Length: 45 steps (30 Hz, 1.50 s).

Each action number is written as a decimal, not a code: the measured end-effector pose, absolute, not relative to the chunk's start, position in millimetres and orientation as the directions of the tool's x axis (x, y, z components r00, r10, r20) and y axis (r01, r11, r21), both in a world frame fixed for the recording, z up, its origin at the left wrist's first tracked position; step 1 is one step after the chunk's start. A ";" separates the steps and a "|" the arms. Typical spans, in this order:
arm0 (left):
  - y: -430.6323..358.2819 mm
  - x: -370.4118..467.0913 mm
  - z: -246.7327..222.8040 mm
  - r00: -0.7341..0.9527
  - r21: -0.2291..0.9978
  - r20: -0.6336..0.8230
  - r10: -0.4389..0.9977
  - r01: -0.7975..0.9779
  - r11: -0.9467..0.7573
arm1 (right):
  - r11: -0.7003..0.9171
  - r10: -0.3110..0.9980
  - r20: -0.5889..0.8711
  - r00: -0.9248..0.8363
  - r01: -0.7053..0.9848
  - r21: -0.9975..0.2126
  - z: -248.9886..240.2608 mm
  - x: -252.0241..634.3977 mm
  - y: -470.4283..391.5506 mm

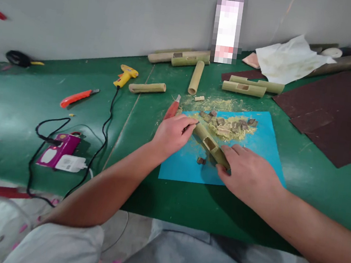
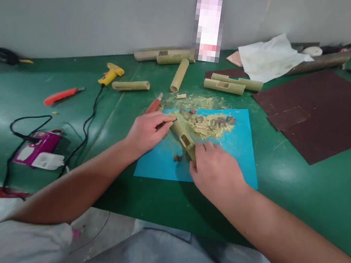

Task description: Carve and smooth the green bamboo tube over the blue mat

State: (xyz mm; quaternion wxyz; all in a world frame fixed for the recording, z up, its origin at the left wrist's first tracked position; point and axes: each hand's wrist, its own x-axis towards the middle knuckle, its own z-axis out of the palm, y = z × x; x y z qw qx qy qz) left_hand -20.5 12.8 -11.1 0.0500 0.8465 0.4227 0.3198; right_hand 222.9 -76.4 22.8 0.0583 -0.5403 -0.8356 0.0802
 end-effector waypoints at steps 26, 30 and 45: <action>-1.8 -14.2 -11.7 0.513 0.343 0.475 0.715 0.641 -0.687 | 0.454 0.890 0.027 -0.455 0.883 -0.117 25.1 218.2 -76.3; -3.0 -12.9 -13.7 0.537 0.364 0.459 0.708 0.613 -0.701 | 0.500 0.866 0.055 -0.497 0.862 -0.082 26.7 217.8 -76.5; 2.8 -15.5 -4.8 0.524 0.416 0.430 0.735 0.607 -0.677 | 0.412 0.902 -0.094 -0.422 0.905 -0.106 33.3 215.1 -75.4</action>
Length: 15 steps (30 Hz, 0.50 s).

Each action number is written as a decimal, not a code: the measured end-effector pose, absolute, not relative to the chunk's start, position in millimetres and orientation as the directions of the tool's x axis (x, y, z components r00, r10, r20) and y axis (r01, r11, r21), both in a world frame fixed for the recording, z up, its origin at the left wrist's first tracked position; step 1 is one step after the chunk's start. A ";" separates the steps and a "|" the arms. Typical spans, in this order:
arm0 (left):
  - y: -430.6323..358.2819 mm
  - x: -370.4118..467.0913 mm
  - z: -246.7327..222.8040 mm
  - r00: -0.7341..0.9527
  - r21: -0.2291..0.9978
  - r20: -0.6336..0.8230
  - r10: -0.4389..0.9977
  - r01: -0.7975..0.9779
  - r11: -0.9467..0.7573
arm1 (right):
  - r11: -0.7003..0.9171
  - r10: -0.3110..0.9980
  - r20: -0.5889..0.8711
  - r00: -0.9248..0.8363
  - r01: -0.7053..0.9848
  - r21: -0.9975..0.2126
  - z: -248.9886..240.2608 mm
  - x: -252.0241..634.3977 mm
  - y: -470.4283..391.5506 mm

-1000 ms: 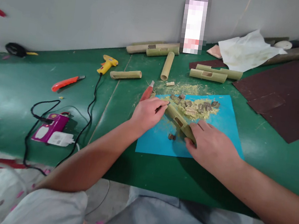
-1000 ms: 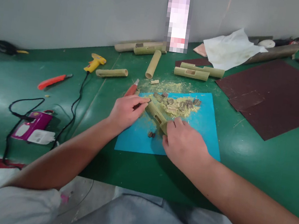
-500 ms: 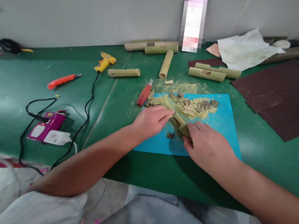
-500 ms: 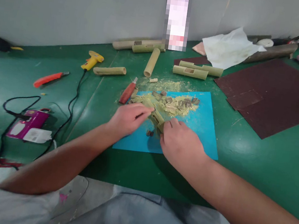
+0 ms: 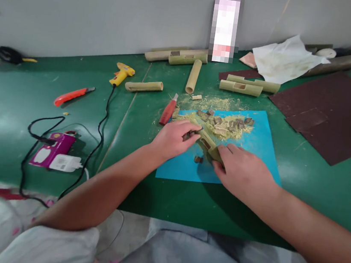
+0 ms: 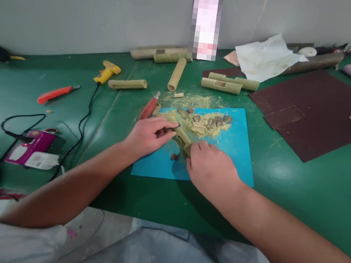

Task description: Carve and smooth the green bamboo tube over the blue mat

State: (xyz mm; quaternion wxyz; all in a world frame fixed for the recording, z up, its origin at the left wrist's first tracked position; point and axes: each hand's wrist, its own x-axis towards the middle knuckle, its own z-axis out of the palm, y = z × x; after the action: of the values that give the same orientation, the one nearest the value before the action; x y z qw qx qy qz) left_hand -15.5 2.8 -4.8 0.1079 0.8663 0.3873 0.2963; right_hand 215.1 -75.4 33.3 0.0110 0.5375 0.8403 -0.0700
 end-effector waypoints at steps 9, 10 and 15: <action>-6.9 -9.3 -4.6 0.529 0.437 0.432 0.730 0.585 -0.683 | 0.413 0.900 -0.100 -0.425 0.903 -0.118 33.4 216.6 -75.8; -11.5 -6.1 -4.7 0.571 0.436 0.405 0.714 0.566 -0.700 | 0.415 0.898 -0.104 -0.427 0.902 -0.116 33.6 216.3 -76.1; -12.7 -5.8 -6.9 0.556 0.420 0.418 0.719 0.584 -0.695 | 0.402 0.903 -0.112 -0.415 0.908 -0.120 34.1 215.6 -77.3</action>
State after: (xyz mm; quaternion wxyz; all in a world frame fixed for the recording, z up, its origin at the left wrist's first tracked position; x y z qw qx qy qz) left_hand -5.8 -12.7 -6.9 0.1170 0.8742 0.3725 0.2888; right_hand 215.6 -77.3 34.1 0.0146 0.5408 0.8371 -0.0813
